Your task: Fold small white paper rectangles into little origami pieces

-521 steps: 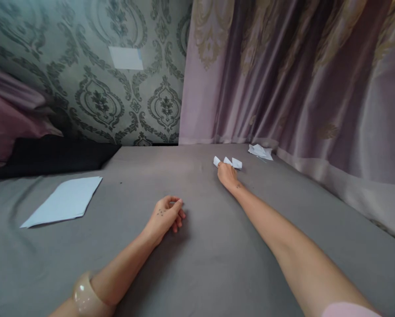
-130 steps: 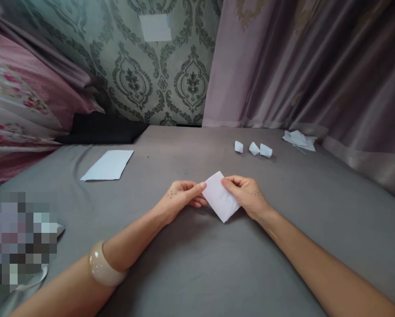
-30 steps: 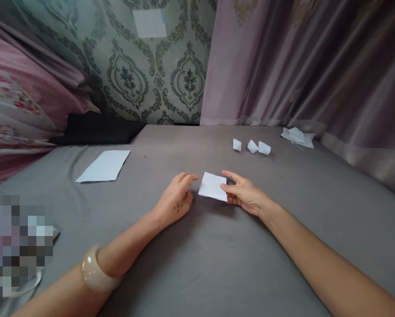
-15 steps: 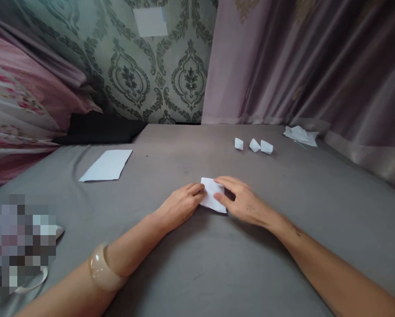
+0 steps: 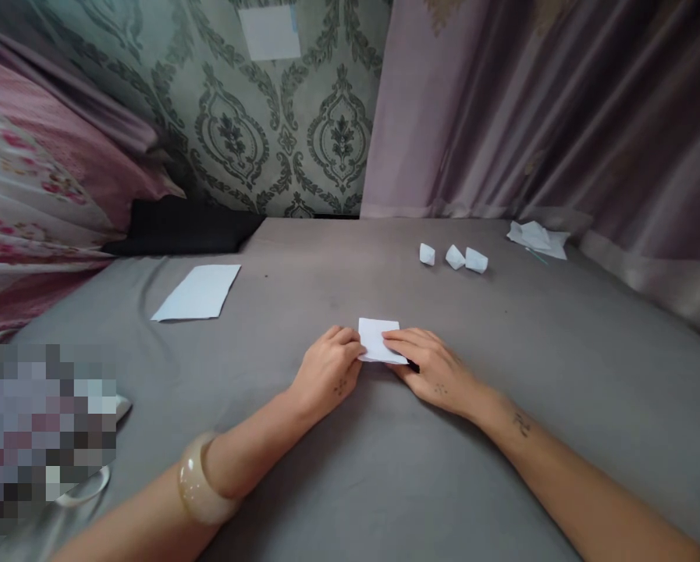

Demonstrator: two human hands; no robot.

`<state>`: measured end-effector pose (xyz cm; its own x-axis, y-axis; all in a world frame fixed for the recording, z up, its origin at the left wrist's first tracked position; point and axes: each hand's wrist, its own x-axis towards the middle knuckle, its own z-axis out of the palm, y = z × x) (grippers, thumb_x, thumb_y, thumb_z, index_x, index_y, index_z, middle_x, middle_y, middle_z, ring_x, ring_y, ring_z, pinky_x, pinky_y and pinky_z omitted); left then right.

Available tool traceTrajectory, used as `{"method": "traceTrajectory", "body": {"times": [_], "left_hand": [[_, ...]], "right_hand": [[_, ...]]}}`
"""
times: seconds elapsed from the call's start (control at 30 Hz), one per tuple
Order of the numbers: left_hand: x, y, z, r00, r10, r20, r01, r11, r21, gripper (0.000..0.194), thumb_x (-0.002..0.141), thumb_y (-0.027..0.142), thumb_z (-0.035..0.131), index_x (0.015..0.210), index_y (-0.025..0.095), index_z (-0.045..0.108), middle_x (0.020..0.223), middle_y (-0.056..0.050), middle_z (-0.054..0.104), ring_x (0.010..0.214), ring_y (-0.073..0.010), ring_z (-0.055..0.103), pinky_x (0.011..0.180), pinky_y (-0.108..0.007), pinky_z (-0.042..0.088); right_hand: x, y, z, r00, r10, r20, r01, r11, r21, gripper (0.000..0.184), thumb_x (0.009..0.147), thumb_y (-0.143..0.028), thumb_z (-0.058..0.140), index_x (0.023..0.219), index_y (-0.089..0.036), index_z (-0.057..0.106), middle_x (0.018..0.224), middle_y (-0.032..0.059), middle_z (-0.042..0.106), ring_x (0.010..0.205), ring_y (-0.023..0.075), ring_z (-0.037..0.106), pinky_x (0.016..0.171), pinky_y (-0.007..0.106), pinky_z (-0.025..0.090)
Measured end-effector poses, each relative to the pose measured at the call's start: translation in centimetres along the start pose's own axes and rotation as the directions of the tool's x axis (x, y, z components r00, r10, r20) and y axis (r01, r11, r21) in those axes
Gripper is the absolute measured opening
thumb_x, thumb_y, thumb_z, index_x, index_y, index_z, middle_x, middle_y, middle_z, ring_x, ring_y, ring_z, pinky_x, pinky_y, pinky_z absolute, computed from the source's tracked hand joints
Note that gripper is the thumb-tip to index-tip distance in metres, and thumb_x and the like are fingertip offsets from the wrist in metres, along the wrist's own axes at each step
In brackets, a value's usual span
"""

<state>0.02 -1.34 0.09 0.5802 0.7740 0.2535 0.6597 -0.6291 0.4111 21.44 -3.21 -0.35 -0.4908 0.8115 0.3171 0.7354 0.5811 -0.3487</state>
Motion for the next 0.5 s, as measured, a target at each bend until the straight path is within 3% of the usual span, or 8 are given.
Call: {"method": "traceTrajectory", "body": {"times": [0.13,0.23,0.37,0.5], "left_hand": [[0.5,-0.8,0.2,0.990,-0.129,-0.059,0.118,0.981,-0.152,0.015,0.085,0.024,0.059,0.079,0.021,0.072,0.092,-0.005,0.066,0.086,-0.0190,0.054,0.080,-0.031,0.046],[1.0,-1.1,0.2,0.975,-0.209,-0.068,0.191,0.958,-0.213,0.017,0.085,0.030,0.060,0.079,0.021,0.073,0.089,-0.005,0.065,0.086,-0.0194,0.054,0.082,-0.034,0.044],[1.6,-1.0,0.2,0.956,-0.292,-0.020,0.277,0.925,-0.262,0.020,0.085,0.032,0.060,0.080,0.019,0.074,0.089,-0.007,0.063,0.087,-0.0200,0.055,0.086,-0.036,0.041],[2.2,-0.9,0.2,0.933,-0.359,0.015,0.350,0.899,-0.265,0.022,0.085,0.033,0.059,0.080,0.019,0.074,0.089,-0.008,0.062,0.087,-0.0206,0.054,0.084,-0.035,0.041]], "right_hand": [[0.2,-0.2,0.3,0.996,0.085,-0.039,-0.082,0.992,0.093,0.022,0.089,-0.020,0.054,0.106,-0.021,0.068,0.114,0.0041,0.066,0.100,0.0199,0.057,0.091,0.037,0.045],[0.6,-0.6,0.4,0.979,0.188,-0.072,-0.175,0.971,0.162,0.018,0.089,-0.023,0.054,0.093,-0.022,0.071,0.109,0.0029,0.067,0.097,0.0187,0.057,0.089,0.035,0.046],[1.0,-1.0,0.7,0.916,0.386,-0.111,-0.357,0.909,0.216,0.027,0.089,-0.031,0.054,0.070,-0.020,0.070,0.105,0.0041,0.068,0.095,0.0186,0.058,0.087,0.033,0.045],[1.3,-1.3,1.1,0.846,0.523,-0.101,-0.484,0.834,0.263,0.032,0.089,-0.035,0.051,0.068,-0.019,0.070,0.099,0.0052,0.067,0.085,0.0168,0.061,0.080,0.030,0.045]]}}
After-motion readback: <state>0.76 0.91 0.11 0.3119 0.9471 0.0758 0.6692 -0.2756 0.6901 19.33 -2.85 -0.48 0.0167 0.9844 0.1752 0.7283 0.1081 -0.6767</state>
